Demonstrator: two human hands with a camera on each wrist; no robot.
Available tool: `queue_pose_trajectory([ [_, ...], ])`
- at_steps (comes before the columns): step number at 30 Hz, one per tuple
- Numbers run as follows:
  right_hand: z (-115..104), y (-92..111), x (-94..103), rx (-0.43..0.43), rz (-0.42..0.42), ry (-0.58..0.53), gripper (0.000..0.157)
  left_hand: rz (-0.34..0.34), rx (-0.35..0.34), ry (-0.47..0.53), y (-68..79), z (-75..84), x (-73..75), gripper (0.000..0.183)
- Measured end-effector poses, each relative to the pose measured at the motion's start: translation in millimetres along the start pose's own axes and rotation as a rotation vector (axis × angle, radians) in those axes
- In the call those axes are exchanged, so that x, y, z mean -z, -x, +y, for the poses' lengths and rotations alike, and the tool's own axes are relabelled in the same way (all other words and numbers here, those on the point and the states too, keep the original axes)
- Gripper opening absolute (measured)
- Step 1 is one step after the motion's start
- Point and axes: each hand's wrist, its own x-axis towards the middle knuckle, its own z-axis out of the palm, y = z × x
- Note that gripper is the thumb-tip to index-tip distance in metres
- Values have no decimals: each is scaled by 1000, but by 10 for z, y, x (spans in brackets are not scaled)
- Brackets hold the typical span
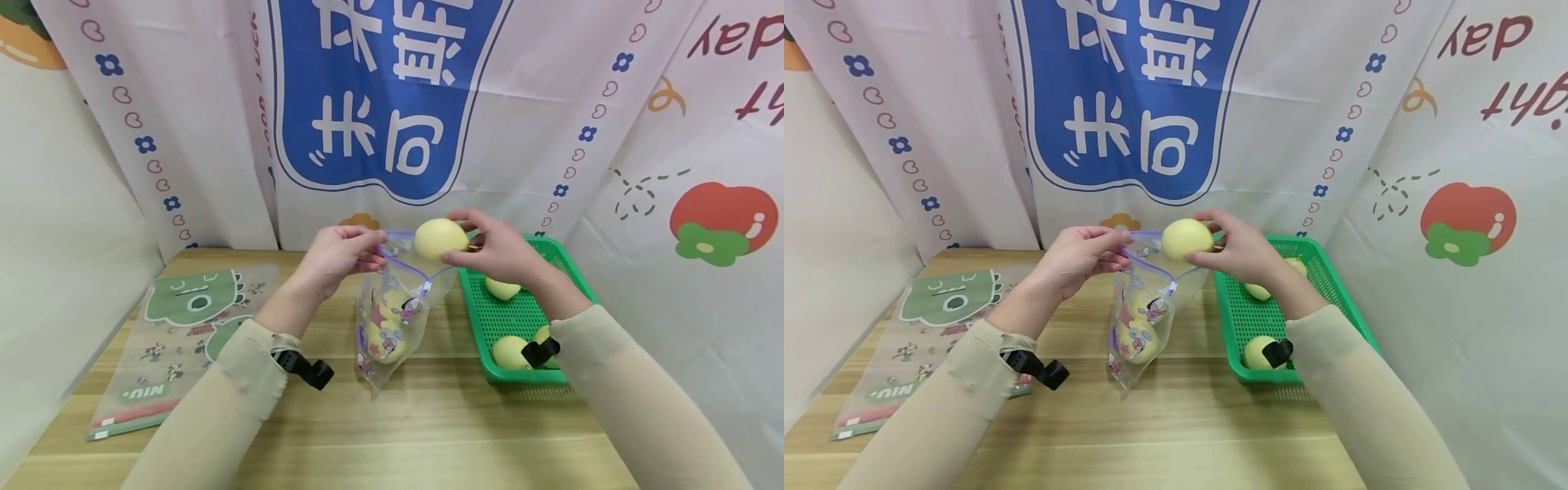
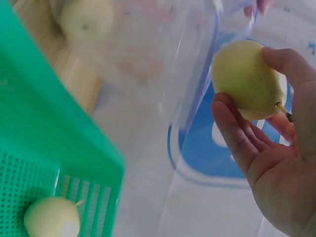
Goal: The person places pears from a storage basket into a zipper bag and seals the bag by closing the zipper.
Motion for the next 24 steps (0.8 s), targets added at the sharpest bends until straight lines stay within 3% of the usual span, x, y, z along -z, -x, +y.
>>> queue_pose_trajectory([
  [5,-157,-18,-128,102,-88,19,70,10,-4,8,5,7,-7,38],
  [10,-214,-17,-209,117,-137,51,69,14,-11,26,10,10,-12,38],
  [16,-226,10,-194,66,-118,85,50,23,-38,41,15,26,-20,35],
  [24,-183,39,-145,79,-79,94,32,13,-40,29,19,15,-22,37],
])
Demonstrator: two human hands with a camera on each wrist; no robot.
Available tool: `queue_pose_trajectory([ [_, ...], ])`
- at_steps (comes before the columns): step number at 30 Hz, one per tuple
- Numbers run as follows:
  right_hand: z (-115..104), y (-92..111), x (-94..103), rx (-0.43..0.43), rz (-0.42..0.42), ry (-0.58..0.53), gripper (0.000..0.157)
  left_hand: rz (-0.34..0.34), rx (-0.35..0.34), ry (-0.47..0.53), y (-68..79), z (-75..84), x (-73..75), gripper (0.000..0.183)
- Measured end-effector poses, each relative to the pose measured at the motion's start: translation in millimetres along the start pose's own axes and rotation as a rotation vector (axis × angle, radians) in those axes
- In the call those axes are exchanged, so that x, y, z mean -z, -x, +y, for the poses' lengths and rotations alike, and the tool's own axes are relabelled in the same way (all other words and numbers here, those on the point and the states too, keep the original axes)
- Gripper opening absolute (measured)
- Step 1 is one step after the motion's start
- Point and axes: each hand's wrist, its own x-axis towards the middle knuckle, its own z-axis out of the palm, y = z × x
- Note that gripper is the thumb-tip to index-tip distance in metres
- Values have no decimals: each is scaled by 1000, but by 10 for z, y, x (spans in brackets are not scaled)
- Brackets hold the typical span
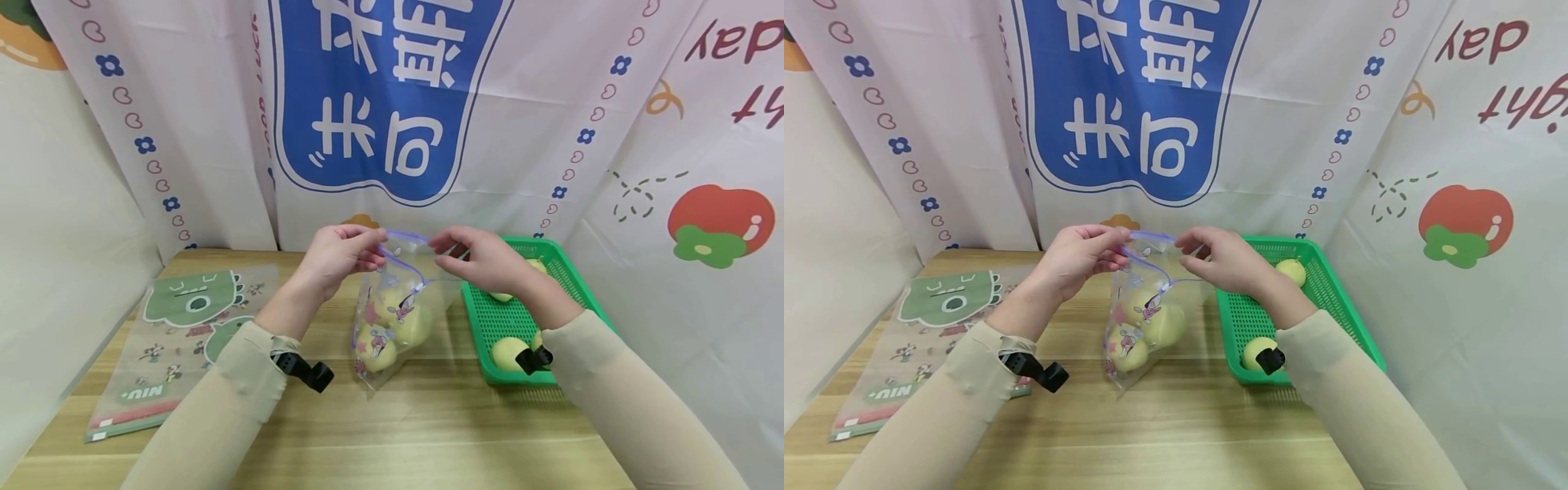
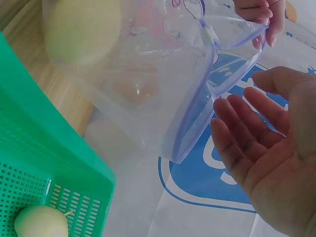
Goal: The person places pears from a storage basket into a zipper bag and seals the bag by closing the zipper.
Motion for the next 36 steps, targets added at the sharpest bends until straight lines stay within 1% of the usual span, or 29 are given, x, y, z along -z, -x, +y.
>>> queue_pose_trajectory([
  [6,-14,49,27,19,33,19,27,0,-5,-8,9,-12,6,41],
  [9,-31,82,42,20,54,19,22,0,-6,-11,11,-13,13,41],
  [13,-38,118,38,16,36,10,17,0,-5,-11,17,-9,22,40],
  [17,-54,160,17,-5,2,-3,15,0,-2,-7,16,-13,26,36],
  [21,-69,191,-12,-1,-10,-11,14,1,-3,-5,17,-20,28,31],
  [28,-70,247,-83,5,1,-7,14,3,-3,-8,25,-20,33,38],
  [31,-50,283,-138,-19,26,-11,14,2,0,-5,21,-17,30,40],
  [36,1,347,-263,-95,56,-41,18,-1,-3,-6,21,-19,30,40],
])
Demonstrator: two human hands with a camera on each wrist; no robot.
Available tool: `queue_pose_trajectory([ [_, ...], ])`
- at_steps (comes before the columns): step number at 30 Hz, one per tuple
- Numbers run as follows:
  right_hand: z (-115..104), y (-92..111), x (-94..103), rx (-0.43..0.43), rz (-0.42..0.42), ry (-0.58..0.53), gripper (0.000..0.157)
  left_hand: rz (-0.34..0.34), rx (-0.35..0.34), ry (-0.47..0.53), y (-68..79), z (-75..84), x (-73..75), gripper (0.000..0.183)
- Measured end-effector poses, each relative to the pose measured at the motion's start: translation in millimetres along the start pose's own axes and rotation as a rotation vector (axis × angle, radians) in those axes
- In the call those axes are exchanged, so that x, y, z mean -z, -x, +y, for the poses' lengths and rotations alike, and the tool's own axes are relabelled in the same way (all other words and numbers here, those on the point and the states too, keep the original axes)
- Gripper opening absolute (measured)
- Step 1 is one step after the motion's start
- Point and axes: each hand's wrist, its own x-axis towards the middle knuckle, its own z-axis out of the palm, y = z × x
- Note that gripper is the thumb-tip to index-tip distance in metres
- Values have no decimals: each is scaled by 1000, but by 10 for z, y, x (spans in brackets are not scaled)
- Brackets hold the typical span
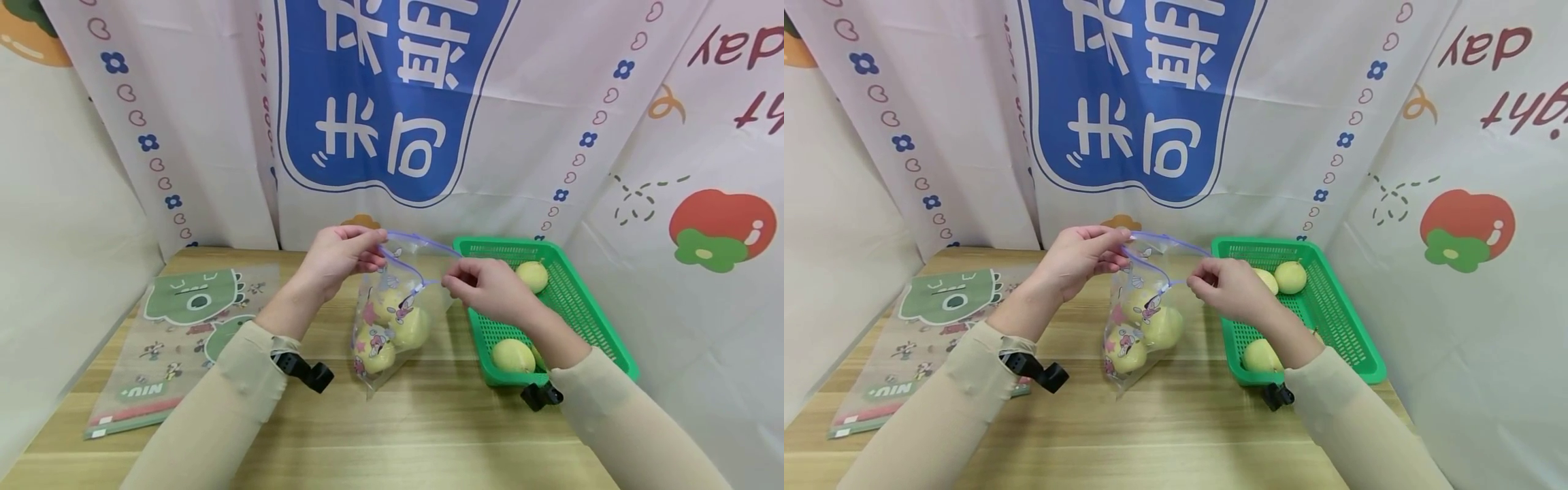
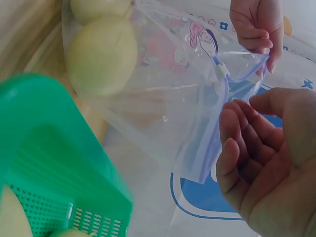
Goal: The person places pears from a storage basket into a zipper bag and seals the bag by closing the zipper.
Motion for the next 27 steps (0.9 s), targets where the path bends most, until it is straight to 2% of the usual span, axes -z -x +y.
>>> queue_pose_trajectory([
  [8,-12,77,-221,-89,61,-94,22,-1,2,-11,11,12,-12,38],
  [13,-84,69,-398,-159,98,-123,32,-1,8,-13,17,10,-14,38],
  [19,-165,19,-554,-243,182,-191,44,-2,16,-4,14,-3,-24,38],
  [22,-184,-11,-589,-270,218,-175,44,-4,16,-5,5,-7,-30,37],
  [27,-185,-46,-630,-247,235,-165,36,-11,13,7,-6,-11,-36,37],
])
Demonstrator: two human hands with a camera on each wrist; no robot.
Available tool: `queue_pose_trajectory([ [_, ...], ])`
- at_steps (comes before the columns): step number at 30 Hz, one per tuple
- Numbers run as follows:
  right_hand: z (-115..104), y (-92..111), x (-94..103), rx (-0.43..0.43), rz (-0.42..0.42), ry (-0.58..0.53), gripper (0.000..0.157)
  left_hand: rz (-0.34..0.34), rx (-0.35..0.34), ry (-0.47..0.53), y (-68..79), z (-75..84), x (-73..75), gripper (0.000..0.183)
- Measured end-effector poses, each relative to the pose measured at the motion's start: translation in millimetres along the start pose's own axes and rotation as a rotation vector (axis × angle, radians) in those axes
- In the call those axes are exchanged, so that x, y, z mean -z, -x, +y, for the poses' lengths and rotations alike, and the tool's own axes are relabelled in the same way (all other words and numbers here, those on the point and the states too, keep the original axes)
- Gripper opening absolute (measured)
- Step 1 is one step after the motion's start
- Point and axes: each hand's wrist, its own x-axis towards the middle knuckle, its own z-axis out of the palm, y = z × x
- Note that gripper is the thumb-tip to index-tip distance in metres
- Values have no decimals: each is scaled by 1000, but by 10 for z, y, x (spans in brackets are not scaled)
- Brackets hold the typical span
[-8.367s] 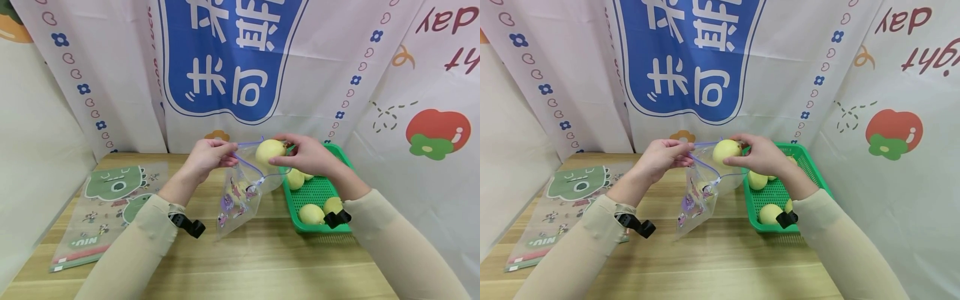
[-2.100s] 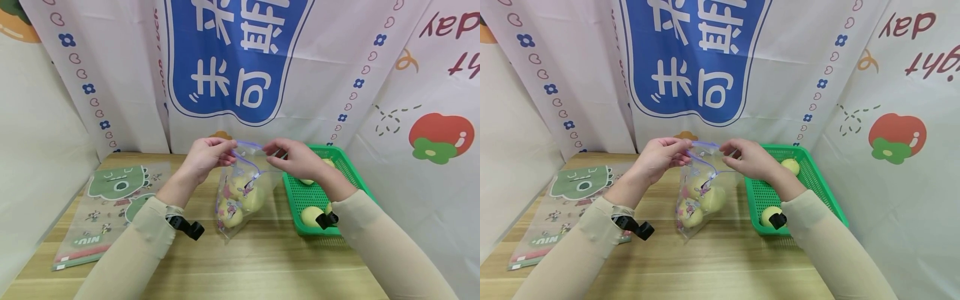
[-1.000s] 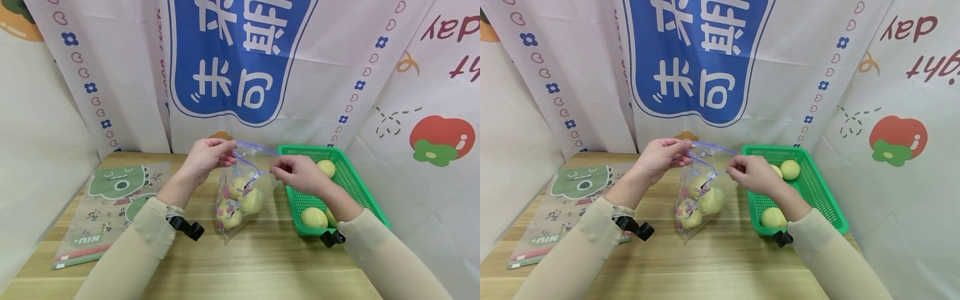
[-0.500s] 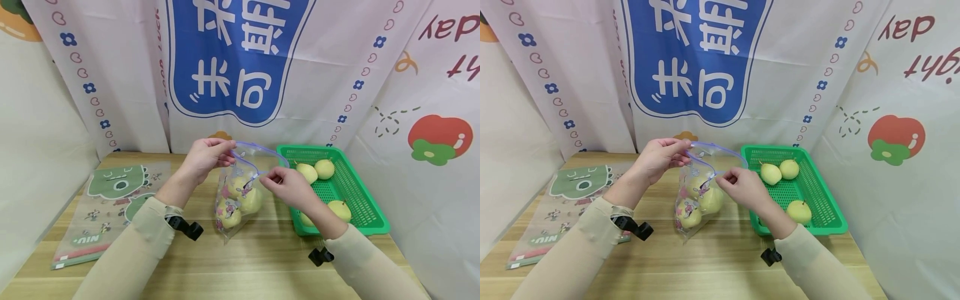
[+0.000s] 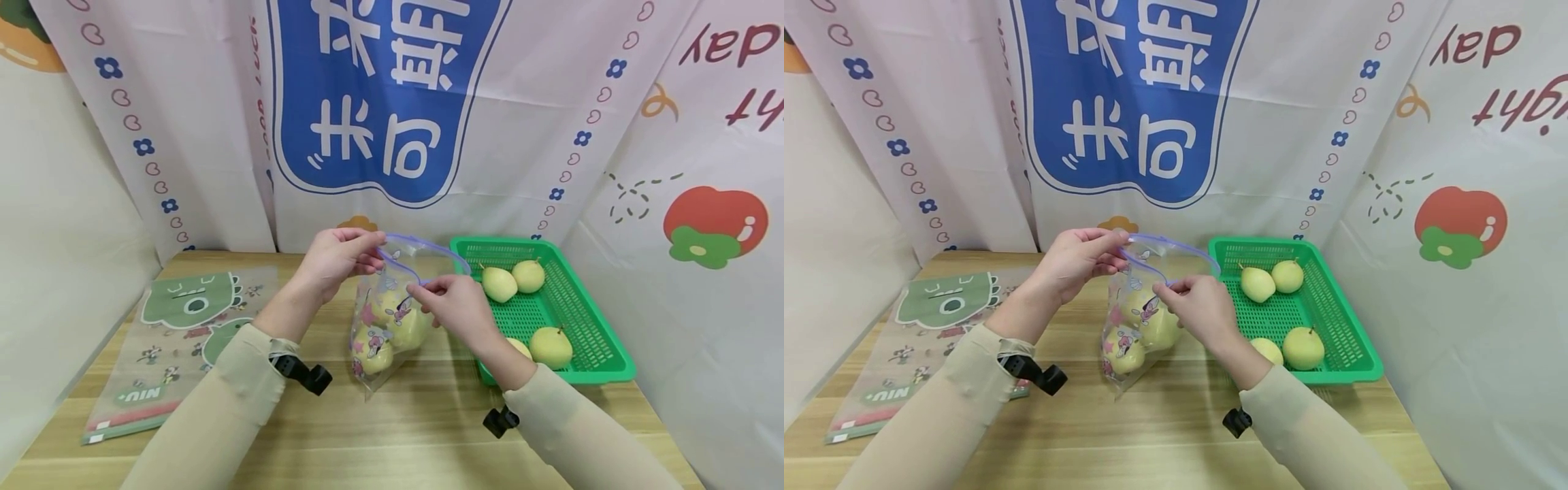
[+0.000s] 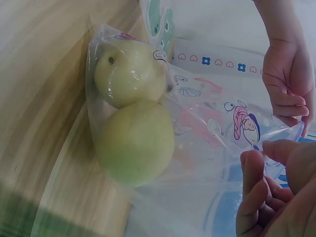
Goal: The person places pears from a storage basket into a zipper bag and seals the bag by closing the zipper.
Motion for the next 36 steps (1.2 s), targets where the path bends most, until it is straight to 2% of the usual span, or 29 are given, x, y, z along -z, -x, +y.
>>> queue_pose_trajectory([
  [5,4,-10,13,29,0,-14,25,-9,-5,10,-2,-4,-2,38],
  [13,-64,-11,230,11,34,-6,18,7,-6,25,5,-2,15,36],
  [20,-117,-23,339,104,113,44,19,24,-2,33,14,6,45,41],
  [25,-139,-49,363,149,115,-6,20,31,-2,26,23,3,93,42],
  [32,-179,-85,429,249,128,-121,17,120,30,8,13,-49,249,38],
  [36,-185,-110,477,273,130,-208,18,135,42,16,-2,-103,350,42],
])
